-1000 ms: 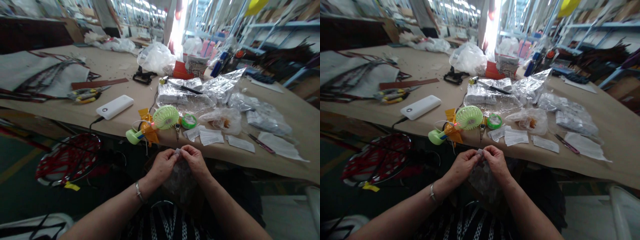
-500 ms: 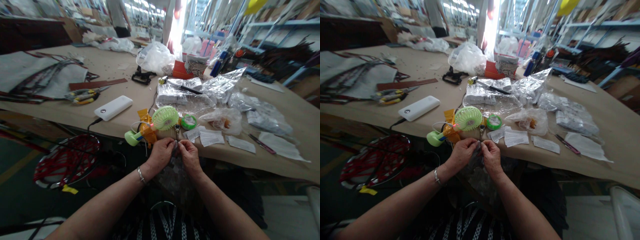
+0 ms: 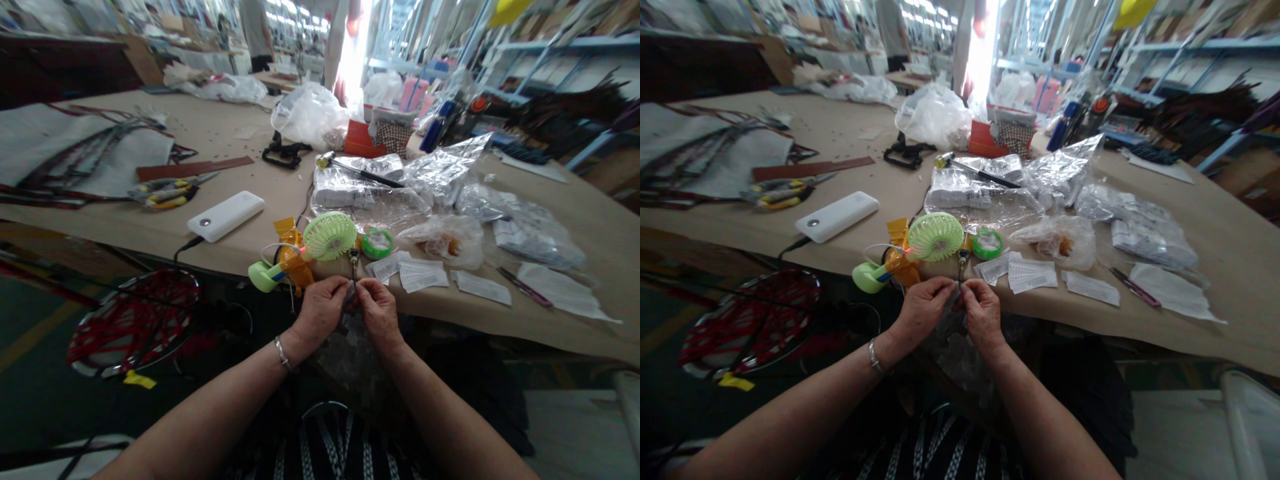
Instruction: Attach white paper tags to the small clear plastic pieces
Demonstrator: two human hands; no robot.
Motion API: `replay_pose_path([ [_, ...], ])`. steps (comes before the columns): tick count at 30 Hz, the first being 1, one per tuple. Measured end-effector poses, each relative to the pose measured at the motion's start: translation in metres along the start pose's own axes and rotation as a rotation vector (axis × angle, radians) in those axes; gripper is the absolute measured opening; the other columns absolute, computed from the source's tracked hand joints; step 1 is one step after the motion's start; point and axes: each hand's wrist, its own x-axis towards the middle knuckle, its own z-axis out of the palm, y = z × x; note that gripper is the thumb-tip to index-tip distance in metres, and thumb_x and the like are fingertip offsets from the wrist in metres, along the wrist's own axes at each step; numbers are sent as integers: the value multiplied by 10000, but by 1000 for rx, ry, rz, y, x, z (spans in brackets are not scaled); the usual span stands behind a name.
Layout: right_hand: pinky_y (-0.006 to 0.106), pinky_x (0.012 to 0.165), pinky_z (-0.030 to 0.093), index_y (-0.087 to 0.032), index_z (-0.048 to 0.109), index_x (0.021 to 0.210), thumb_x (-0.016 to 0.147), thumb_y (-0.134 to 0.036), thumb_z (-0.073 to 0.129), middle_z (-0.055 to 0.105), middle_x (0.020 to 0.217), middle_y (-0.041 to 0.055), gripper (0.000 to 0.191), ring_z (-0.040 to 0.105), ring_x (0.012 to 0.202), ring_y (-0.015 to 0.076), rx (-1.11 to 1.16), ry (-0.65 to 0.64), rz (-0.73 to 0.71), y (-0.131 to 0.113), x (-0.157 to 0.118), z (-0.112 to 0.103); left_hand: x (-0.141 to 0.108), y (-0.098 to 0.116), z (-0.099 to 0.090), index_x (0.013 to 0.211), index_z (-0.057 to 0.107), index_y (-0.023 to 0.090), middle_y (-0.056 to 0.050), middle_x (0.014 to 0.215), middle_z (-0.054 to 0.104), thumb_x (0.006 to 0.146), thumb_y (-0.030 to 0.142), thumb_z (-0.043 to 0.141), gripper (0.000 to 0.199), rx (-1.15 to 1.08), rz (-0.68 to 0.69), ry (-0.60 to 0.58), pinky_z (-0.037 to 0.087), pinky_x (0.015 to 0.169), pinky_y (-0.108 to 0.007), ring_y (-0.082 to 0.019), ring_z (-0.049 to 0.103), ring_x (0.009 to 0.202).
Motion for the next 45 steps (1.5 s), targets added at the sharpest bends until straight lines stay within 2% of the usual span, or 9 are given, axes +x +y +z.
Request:
replay_pose_path([
  [12, 242, 553, 439, -192, 594, 863, 818, -304, 552, 560, 573, -39, 127, 542, 527, 115, -150, -37, -23, -12, -15, -12, -9, -5, 2, 760, 684, 155, -16, 721, 680, 783, 276, 534, 194, -206, -167, -19, 454, 637, -211, -127, 591, 664],
  [15, 264, 616, 462, -212, 595, 984, 850, -287, 521, 606, 669, -13, 171, 582, 607, 135, -405, -10, -209, -25, -15, -31, -9, -6, 1, 748, 683, 148, -20, 710, 677, 771, 282, 547, 192, -231, -210, -21, 451, 628, -214, -127, 587, 659],
  [19, 361, 869, 419, -203, 628, 1016, 852, -253, 523, 638, 951, 72, 201, 548, 963, 225, -985, -8, -610, -39, -2, -56, -13, -9, 2, 729, 683, 149, -17, 689, 674, 777, 291, 540, 207, -208, -217, -51, 449, 630, -221, -133, 591, 662],
  [24, 508, 1038, 201, -207, 598, 1102, 812, -265, 593, 622, 1115, 76, 296, 434, 1155, 299, -1386, -24, -695, -34, 8, -60, -20, -20, 5, 875, 705, 184, -24, 875, 714, 768, 253, 533, 214, -161, -216, -164, 461, 766, -264, -173, 634, 819],
  [27, 509, 1072, 114, -234, 607, 1078, 835, -240, 570, 654, 1076, 43, 246, 472, 1132, 269, -1381, -9, -734, -28, 7, -59, -25, -23, 7, 908, 703, 196, -25, 922, 711, 768, 243, 518, 236, -128, -235, -171, 449, 808, -280, -185, 632, 867],
  [31, 478, 1081, 116, -256, 645, 950, 863, -223, 538, 692, 981, -5, 142, 547, 1055, 216, -1317, 13, -780, -26, 10, -63, -27, -17, 12, 764, 704, 181, -26, 767, 701, 758, 266, 526, 197, -136, -254, -195, 447, 702, -260, -176, 620, 747],
  [35, 441, 1086, 150, -256, 654, 862, 866, -210, 532, 706, 914, -25, 130, 585, 1011, 179, -1188, 7, -825, -27, 10, -70, -26, -2, 23, 690, 664, 148, -18, 645, 643, 734, 281, 546, 183, -359, -350, -257, 425, 576, -231, -137, 569, 619],
  [40, 421, 1078, 185, -253, 646, 811, 858, -210, 542, 706, 872, -29, 123, 597, 985, 164, -1105, -1, -844, -28, 8, -72, -25, 18, 37, 720, 616, 136, -28, 655, 642, 708, 319, 598, 184, -689, -574, -360, 446, 575, -234, -117, 575, 580],
  [45, 397, 1063, 199, -235, 622, 753, 859, -212, 543, 693, 823, -32, 134, 581, 967, 160, -1159, -12, -840, -33, 20, -69, -24, 25, 42, 744, 602, 134, -33, 655, 643, 708, 321, 614, 191, -749, -617, -372, 438, 565, -230, -114, 581, 574],
])
